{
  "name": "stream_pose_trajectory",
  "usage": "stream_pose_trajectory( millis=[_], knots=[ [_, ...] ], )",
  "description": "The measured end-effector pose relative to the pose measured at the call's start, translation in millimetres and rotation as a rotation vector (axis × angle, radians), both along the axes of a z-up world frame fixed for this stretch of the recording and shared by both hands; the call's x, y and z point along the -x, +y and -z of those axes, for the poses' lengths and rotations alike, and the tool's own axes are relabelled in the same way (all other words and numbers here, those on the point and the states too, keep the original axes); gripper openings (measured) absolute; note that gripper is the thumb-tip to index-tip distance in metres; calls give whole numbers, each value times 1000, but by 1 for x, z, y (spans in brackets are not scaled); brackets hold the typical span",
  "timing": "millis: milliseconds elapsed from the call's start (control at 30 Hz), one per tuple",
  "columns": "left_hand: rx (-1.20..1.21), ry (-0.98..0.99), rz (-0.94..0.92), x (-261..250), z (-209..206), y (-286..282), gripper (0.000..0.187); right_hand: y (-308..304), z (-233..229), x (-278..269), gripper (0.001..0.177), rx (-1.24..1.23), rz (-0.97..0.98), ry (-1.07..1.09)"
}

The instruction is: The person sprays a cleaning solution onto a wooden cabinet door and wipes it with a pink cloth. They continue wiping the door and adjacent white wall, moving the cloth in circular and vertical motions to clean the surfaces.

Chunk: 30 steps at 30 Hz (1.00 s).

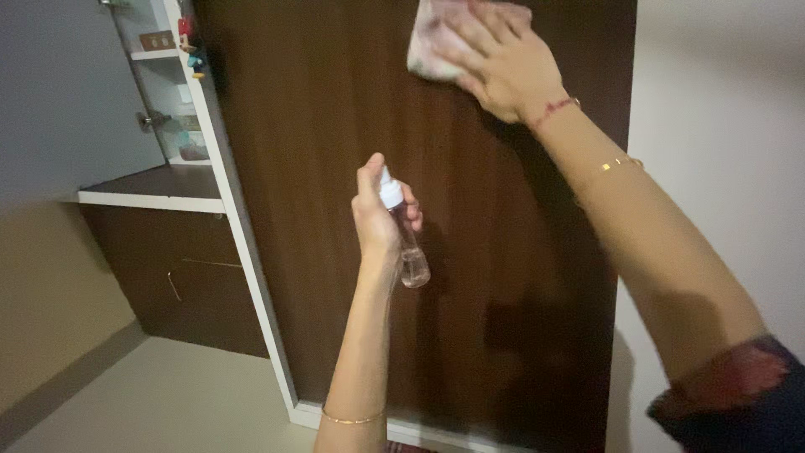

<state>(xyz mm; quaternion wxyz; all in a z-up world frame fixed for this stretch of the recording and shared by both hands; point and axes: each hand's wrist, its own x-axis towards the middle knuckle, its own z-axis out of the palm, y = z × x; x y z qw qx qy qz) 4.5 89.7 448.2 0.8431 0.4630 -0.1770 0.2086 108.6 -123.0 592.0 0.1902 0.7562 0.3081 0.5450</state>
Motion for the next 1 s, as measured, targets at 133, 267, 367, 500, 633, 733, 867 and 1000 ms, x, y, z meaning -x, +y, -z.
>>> stream_pose_trajectory(
  millis=[133,267,367,500,633,733,867,1000],
  knots=[
    [18,7,24,-4,15,11,52,28,22,-8,56,-87,-9,-52],
    [61,38,15,-7,46,25,56,47,94,4,56,-19,-46,162],
    [17,68,-51,-14,62,31,57,55,156,5,61,136,210,518],
    [-3,75,-12,-12,67,31,62,17,198,1,63,492,-137,143],
    [-31,113,-32,-8,68,30,62,-33,158,11,61,399,36,407],
    [-63,153,-63,-8,73,30,62,-74,100,35,52,281,66,207],
    [-61,151,-57,-14,81,29,63,-100,55,55,54,-36,129,-13],
    [50,153,27,-19,82,22,57,-73,37,21,56,-251,114,-65]
  ],
)
